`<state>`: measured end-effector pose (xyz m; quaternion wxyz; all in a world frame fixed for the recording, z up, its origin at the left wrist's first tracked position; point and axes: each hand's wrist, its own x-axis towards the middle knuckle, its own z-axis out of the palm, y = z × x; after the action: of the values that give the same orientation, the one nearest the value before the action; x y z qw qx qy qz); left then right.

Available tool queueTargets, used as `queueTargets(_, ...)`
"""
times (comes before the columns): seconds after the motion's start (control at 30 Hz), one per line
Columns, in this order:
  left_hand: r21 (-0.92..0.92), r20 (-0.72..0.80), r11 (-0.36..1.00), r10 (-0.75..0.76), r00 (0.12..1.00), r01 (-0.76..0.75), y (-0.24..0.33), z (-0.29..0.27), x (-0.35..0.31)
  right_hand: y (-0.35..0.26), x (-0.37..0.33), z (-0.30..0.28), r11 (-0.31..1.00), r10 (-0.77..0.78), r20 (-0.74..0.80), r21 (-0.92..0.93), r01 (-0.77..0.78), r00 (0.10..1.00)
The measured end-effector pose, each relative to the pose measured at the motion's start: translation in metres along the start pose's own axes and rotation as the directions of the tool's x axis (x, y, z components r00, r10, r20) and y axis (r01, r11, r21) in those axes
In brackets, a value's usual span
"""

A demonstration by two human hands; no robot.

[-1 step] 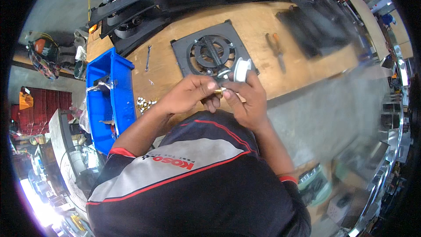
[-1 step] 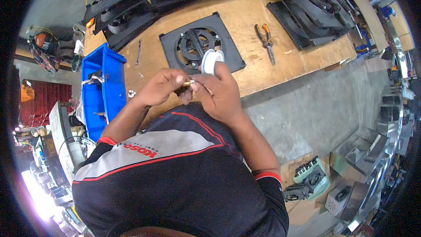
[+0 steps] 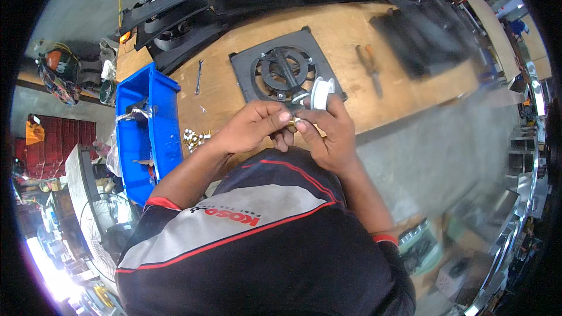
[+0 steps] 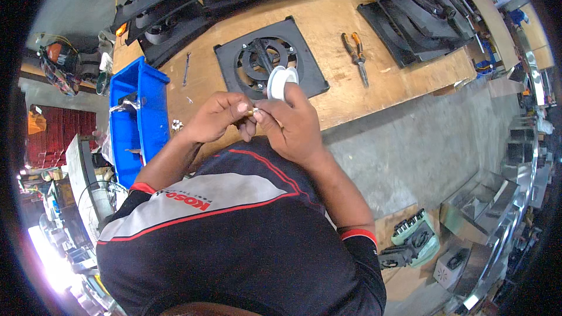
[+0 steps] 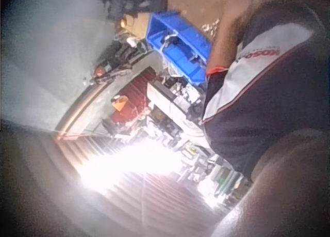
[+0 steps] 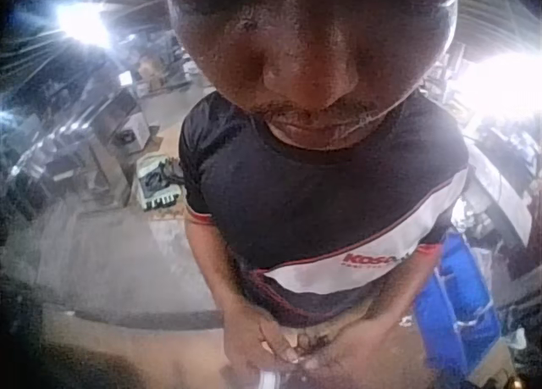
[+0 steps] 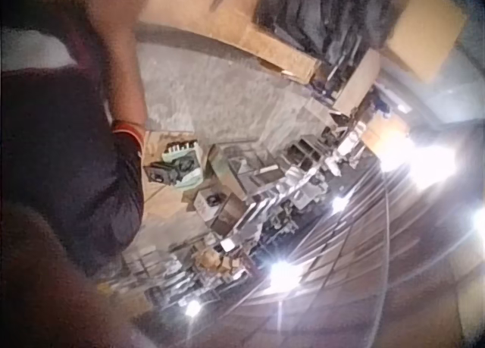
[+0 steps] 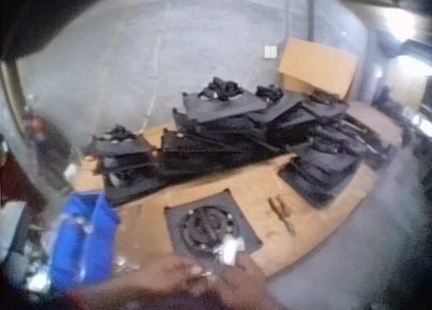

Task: The person assembles small electronic components on a workbench, handling connectors and wires, and using tools such as pliers and a wrench. They repeatedly pick up and manipulate small parts, occasionally reaching into a blue bin for additional components.

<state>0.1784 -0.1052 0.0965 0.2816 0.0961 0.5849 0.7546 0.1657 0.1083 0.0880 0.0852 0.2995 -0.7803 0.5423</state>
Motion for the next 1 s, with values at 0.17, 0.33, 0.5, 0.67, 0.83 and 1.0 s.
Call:
queueTargets(0.17,0.364,-0.199,0.93,0.121,0.972,-0.041,-0.006,0.006,-0.01,-0.001,0.012,0.009,0.999,-0.044,0.008,-0.009,0.044,0.999)
queueTargets(0.33,0.898,-0.127,0.424,0.509,0.852,-0.119,-0.013,0.002,-0.025,0.009,0.017,0.03,0.977,0.139,0.103,0.148,-0.153,0.985)
queueTargets(0.5,0.791,-0.324,0.612,0.453,0.83,-0.025,-0.023,-0.013,-0.05,0.008,0.032,0.03,0.819,0.352,0.139,0.434,-0.376,0.926)
queueTargets(0.67,0.173,-0.426,0.957,0.287,0.858,-0.234,-0.04,-0.028,-0.077,-0.008,0.04,0.041,0.91,0.216,0.265,0.294,-0.292,0.94)
queueTargets(0.83,-0.019,-0.414,0.949,0.279,0.866,-0.315,-0.041,-0.04,-0.101,-0.036,0.047,0.073,0.972,-0.001,0.402,0.214,-0.093,0.916)
queueTargets(1.0,0.032,-0.443,0.959,0.266,0.856,-0.282,-0.054,-0.051,-0.124,-0.043,0.046,0.112,0.967,-0.059,0.449,0.249,-0.062,0.892)
